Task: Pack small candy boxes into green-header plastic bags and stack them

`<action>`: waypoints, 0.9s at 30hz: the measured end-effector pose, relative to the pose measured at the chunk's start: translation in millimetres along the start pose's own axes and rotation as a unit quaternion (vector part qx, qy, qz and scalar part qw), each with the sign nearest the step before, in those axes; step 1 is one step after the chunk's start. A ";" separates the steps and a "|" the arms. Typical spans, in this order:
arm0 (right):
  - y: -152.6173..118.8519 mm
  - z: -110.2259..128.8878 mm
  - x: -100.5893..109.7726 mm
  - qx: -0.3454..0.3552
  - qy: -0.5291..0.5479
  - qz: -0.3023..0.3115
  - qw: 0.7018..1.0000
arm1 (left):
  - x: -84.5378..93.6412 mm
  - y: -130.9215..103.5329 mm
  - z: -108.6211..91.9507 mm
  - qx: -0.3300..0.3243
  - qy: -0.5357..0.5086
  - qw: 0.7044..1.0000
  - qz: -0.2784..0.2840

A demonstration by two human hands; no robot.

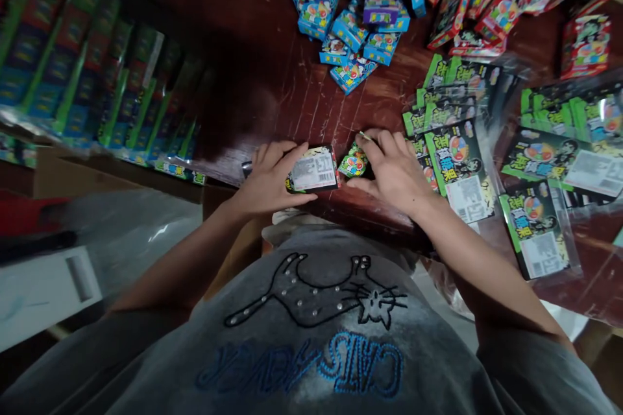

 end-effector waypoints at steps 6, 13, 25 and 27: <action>-12.3 23.0 -17.7 0.135 0.060 0.070 0.987 | 2.1 4.1 -5.5 -0.032 0.013 0.999 0.010; -8.9 20.6 -23.2 0.078 0.137 0.033 0.987 | 5.3 4.6 -5.9 -0.038 0.009 0.999 0.018; -29.7 -23.5 27.2 -0.105 -0.030 -0.130 0.986 | 31.9 -9.1 45.7 0.138 0.064 0.985 -0.087; -52.6 -70.0 54.5 -0.206 -0.080 -0.170 0.960 | 45.0 -13.2 62.4 0.194 0.074 0.970 -0.127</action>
Point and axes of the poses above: each hand's wrist, its own y-axis towards the middle knuckle, its own x-axis out of the back of the hand, z = x × y, the point moved 8 cm from there along y, towards the middle knuckle, and after that the axes turned 11 degrees about -x, right-handed, at the moved point
